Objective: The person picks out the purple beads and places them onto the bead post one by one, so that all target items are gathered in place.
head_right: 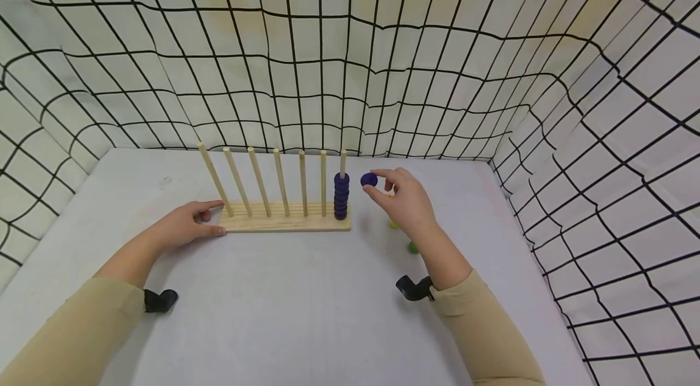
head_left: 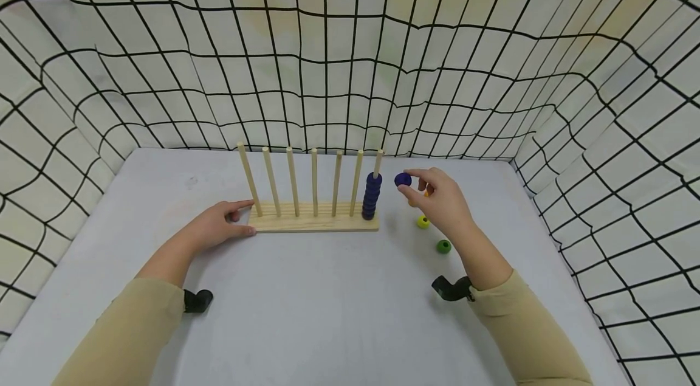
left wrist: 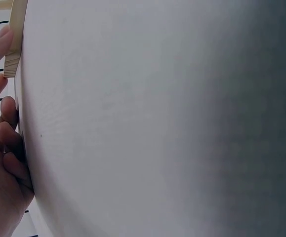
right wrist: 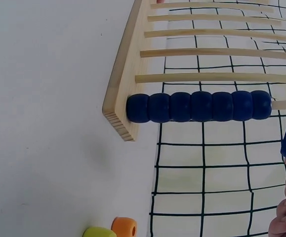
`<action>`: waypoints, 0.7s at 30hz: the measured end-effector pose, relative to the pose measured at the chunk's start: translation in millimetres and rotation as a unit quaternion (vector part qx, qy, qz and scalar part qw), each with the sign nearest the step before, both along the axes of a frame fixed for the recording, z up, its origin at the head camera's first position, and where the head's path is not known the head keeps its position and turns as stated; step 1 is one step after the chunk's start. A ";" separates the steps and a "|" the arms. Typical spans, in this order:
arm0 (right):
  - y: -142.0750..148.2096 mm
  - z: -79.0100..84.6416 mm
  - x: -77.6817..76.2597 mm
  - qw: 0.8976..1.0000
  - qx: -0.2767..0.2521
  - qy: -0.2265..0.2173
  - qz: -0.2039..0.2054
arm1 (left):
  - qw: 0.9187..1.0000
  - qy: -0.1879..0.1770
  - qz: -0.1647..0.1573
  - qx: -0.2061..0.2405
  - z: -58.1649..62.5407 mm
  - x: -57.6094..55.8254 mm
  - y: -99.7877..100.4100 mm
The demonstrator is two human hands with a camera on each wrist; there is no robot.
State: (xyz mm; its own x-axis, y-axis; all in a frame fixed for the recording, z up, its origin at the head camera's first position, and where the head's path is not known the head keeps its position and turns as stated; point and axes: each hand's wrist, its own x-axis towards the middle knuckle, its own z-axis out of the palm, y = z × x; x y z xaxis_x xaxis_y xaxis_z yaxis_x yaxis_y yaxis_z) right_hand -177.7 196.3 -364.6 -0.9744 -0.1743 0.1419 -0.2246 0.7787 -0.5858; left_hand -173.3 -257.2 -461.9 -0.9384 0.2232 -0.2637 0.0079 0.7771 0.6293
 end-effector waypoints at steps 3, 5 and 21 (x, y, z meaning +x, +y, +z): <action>-0.5 1.3 0.4 1.000 -0.011 0.009 -0.003 | 1.000 0.000 -0.001 0.001 0.3 -0.4 0.4; -0.9 1.3 0.5 1.000 -0.020 0.017 -0.004 | 1.000 0.000 -0.002 0.002 0.2 -0.7 0.6; -9.7 6.8 -1.1 0.997 -0.059 0.048 -0.011 | 1.000 0.004 -0.006 0.005 0.4 -0.7 -0.2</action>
State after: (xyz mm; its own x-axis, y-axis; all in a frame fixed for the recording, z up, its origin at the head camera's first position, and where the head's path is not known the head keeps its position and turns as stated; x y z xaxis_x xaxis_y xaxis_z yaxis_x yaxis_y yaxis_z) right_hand -178.8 186.7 -357.8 -0.9589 -0.1305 0.2521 -0.2677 0.7108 -0.6505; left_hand -173.9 -257.4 -461.5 -0.9378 0.2360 -0.2548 0.0211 0.7710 0.6365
